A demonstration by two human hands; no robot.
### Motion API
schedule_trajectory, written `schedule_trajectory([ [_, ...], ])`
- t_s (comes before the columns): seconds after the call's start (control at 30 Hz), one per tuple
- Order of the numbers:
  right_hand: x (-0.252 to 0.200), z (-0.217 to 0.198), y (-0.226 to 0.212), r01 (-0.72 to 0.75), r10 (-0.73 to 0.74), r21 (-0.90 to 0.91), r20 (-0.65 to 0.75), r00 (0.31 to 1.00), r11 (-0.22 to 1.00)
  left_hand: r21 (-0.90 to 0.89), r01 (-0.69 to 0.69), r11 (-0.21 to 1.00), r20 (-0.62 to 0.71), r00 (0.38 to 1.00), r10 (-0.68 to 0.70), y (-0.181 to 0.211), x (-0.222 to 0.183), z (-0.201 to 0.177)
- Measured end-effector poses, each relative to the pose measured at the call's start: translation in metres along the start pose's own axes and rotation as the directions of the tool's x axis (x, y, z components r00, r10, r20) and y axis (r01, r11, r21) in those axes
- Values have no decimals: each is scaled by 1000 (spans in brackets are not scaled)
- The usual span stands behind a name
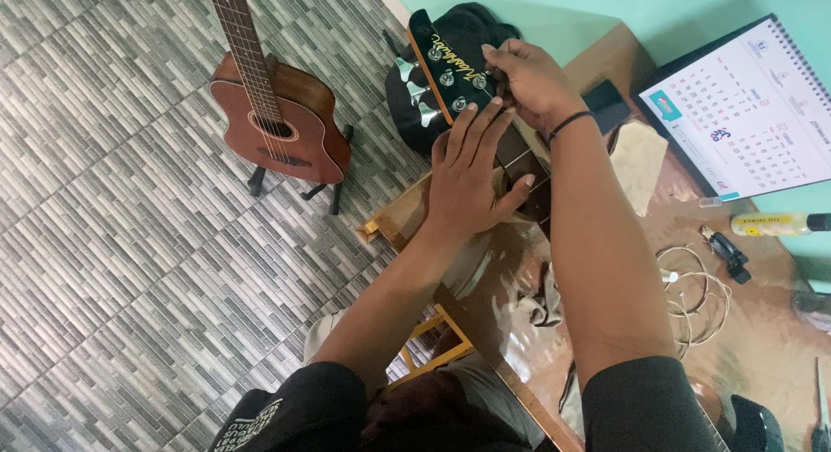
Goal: The person is replacing strings on an electric guitar, uncoiling new strings and threading them through the bridge.
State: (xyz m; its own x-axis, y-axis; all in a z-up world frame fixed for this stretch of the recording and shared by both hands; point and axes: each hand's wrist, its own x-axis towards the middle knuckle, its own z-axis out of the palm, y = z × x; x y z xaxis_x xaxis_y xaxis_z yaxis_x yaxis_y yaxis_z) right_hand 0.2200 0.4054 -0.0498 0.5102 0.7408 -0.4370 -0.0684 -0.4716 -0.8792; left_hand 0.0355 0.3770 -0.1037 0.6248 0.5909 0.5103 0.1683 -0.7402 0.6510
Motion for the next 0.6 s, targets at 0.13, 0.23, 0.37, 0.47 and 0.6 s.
schedule_trajectory([
  [0.13, -11, 6, -12, -100, 80, -235, -94, 992, 967, 10, 12, 1000, -34, 999, -11, 2, 1, -4],
  [0.23, -15, 6, -13, -166, 154, -132, -92, 984, 977, 27, -5, 1000, -45, 999, 6, 0, -2, -4],
  [0.37, -1, -5, 2, -80, 81, -74, 17, 997, 994, 27, -5, 1000, -59, 998, 7, 0, 0, -4],
  [0.47, -1, -3, 2, -44, 45, -26, 17, 999, 999, 19, 0, 1000, -46, 999, 1, -1, 0, -4],
  [0.6, -4, -6, 14, 61, -115, -510, -76, 990, 858, 19, -22, 1000, -21, 1000, 22, -10, -13, 6],
])
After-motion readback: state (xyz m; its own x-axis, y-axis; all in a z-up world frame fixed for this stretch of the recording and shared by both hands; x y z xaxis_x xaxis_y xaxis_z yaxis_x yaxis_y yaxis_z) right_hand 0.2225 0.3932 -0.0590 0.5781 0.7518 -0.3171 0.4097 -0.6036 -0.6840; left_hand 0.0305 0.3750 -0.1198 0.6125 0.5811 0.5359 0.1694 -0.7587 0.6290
